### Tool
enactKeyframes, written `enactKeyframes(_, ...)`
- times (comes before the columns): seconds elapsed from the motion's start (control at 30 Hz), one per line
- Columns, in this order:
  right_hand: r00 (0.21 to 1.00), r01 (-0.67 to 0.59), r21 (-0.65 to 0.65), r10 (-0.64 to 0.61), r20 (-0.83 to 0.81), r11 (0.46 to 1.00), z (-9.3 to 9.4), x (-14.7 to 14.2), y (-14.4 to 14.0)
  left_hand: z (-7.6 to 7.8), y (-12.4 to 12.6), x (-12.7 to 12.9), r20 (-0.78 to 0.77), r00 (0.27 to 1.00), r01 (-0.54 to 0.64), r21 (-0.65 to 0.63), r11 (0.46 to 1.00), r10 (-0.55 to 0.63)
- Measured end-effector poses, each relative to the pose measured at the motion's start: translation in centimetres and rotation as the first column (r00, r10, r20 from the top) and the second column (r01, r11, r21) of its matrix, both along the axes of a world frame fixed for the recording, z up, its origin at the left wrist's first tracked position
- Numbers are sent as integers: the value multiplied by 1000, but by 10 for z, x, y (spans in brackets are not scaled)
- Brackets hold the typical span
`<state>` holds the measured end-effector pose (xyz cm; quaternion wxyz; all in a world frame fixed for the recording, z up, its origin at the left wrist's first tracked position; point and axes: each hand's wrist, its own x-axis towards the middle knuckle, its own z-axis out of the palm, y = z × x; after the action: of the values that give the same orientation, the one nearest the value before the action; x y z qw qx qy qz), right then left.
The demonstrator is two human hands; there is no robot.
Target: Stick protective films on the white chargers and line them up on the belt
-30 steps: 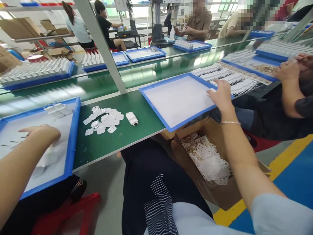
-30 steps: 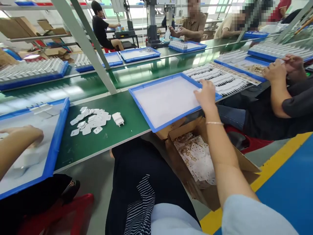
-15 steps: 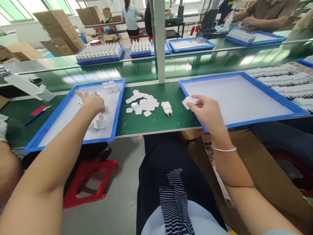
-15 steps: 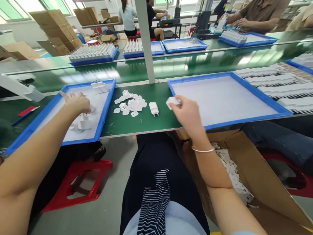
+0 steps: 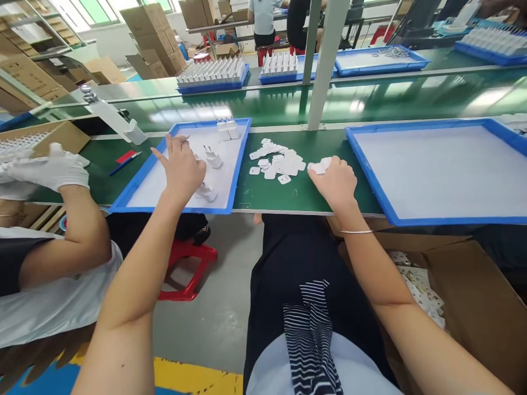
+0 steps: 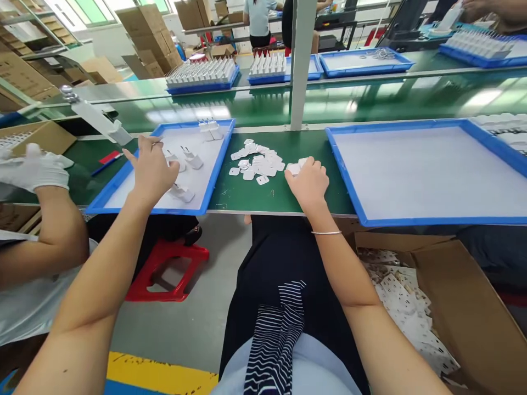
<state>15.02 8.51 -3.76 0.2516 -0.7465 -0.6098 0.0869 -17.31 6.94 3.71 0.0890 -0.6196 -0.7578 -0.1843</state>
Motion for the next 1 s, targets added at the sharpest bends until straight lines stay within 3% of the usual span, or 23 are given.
enactKeyframes(0.13, 998, -41, 42, 43, -40, 998, -1, 10, 2, 13, -14, 2, 149, 988, 24, 174, 984, -50)
enactKeyframes(0.23, 966, -137, 202, 175, -187, 970, -7, 19, -14, 4, -43, 30, 365, 901, 88, 377, 922, -235)
enactKeyframes(0.27, 927, -169, 304, 256, -274, 938, -11, 19, -24, -6, -56, 47, 455, 826, 131, 420, 898, -333)
enactKeyframes(0.3, 867, -180, 420, 345, -360, 889, -14, 17, -36, -19, -69, 67, 567, 702, 174, 449, 877, -430)
enactKeyframes(0.4, 735, -125, 617, 490, -469, 777, -26, 4, -79, -60, -104, 137, 831, 280, 325, 389, 862, -480)
enactKeyframes(0.47, 721, -89, 629, 485, -494, 772, -34, -7, -102, -78, -118, 179, 915, 11, 386, 369, 846, -404)
enactKeyframes(0.5, 720, -74, 622, 473, -507, 779, -37, -11, -110, -83, -120, 194, 922, -87, 395, 379, 837, -377)
enactKeyframes(0.57, 723, -46, 604, 443, -529, 796, -43, -17, -117, -87, -116, 213, 916, -189, 366, 401, 840, -355)
enactKeyframes(0.67, 761, -9, 594, 391, -518, 805, -48, -16, -107, -84, -98, 219, 932, -192, 328, 356, 875, -308)
enactKeyframes(0.77, 811, -21, 613, 372, -451, 790, -49, -10, -90, -82, -73, 214, 967, -113, 342, 256, 904, -231)
enactKeyframes(0.9, 859, -16, 629, 333, -388, 777, -52, -4, -78, -77, -37, 208, 972, 54, 352, 196, 915, -229)
enactKeyframes(1.0, 862, 10, 618, 307, -404, 786, -55, -1, -76, -67, -10, 201, 933, 265, 349, 143, 926, -244)
